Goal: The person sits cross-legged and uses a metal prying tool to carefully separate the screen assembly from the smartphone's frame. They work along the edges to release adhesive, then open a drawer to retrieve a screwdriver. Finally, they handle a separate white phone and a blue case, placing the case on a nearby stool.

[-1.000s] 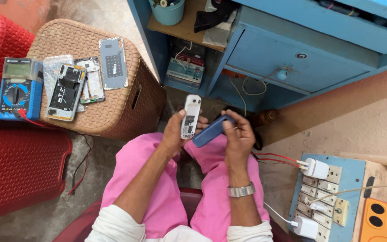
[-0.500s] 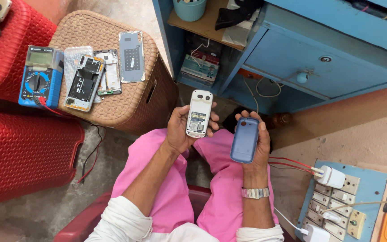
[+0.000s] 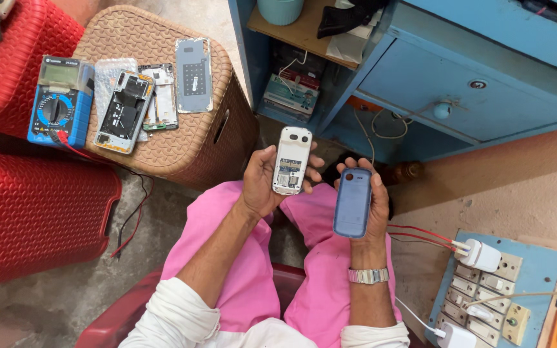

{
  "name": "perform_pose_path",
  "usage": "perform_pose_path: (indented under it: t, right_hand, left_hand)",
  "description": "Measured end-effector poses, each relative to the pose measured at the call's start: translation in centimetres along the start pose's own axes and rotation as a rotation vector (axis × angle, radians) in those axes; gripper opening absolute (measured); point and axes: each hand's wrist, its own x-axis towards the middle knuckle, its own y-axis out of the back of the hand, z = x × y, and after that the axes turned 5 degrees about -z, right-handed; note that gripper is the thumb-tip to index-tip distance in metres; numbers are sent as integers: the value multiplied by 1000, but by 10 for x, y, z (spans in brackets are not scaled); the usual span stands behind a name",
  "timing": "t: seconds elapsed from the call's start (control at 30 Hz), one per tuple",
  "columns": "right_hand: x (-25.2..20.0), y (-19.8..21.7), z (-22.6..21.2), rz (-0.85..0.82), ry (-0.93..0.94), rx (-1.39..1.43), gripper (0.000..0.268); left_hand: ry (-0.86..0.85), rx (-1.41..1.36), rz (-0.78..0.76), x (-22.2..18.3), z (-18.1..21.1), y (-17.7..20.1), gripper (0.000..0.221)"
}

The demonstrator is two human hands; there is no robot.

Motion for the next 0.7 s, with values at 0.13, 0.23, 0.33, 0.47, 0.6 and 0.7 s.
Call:
perform_pose_path:
  t: [0.13,0.23,0.33,0.47,0.6,0.7]
  right_hand:
    - [0,0,0,-6,-8,4,43]
    - [0,0,0,-6,-17,10,43]
    - [1,-1,1,0,-30,7,43]
    - [0,-2,2,15,-51,-3,44]
    - [1,-3,2,17,-55,-10,44]
    - [0,-4,2,11,-56,-14,44]
  left_hand:
    - [-4,1,1,1,0,-1,70]
    - [-5,4,1,0,1,-2,70]
    - [-3,-1,-8,0,1,-1,69]
    - [4,-4,-11,0,1,-1,68]
    - [9,-17,3,0,1,0,68]
    - [15,-22,4,0,1,0,68]
